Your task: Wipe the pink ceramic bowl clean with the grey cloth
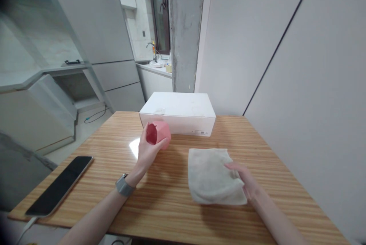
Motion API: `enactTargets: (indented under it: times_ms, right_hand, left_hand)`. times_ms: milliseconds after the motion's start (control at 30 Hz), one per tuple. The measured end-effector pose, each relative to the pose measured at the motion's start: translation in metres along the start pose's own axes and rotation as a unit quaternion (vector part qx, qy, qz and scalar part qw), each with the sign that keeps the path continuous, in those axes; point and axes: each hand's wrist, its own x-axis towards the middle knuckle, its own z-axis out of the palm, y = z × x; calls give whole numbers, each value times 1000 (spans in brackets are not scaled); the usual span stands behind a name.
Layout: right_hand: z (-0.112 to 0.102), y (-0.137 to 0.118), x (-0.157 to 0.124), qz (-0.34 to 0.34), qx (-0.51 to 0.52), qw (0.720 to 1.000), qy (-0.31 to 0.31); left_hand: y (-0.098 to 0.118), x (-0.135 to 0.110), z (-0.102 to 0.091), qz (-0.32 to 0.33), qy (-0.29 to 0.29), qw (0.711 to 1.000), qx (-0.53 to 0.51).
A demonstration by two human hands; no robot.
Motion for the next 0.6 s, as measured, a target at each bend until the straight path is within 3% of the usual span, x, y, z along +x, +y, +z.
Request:
enactTargets:
  times_ms: [67,133,267,400,500,600]
  right_hand:
    - [-12,2,-16,61,-17,998,9]
    - [-20,4,-29,75,-51,996,3]
    - [-25,6,-44,7,-115,993,16]
    - [-33,5,-48,-73,-245,966,42]
    - [-52,1,-46,-78,-299,951,21]
    - [-75,1,-42,-84,-372,923,56]
  left_hand:
    - [0,-3,2,6,-10,1000,-4]
    - [-1,-5,5,13,-21,1000,-5]
    - [-4,-8,10,33,-40,999,6]
    - [-1,-15,17,94,-78,992,28]
    - [9,-20,27,140,-151,977,63]
    - [24,-22,44,157,-250,948,119]
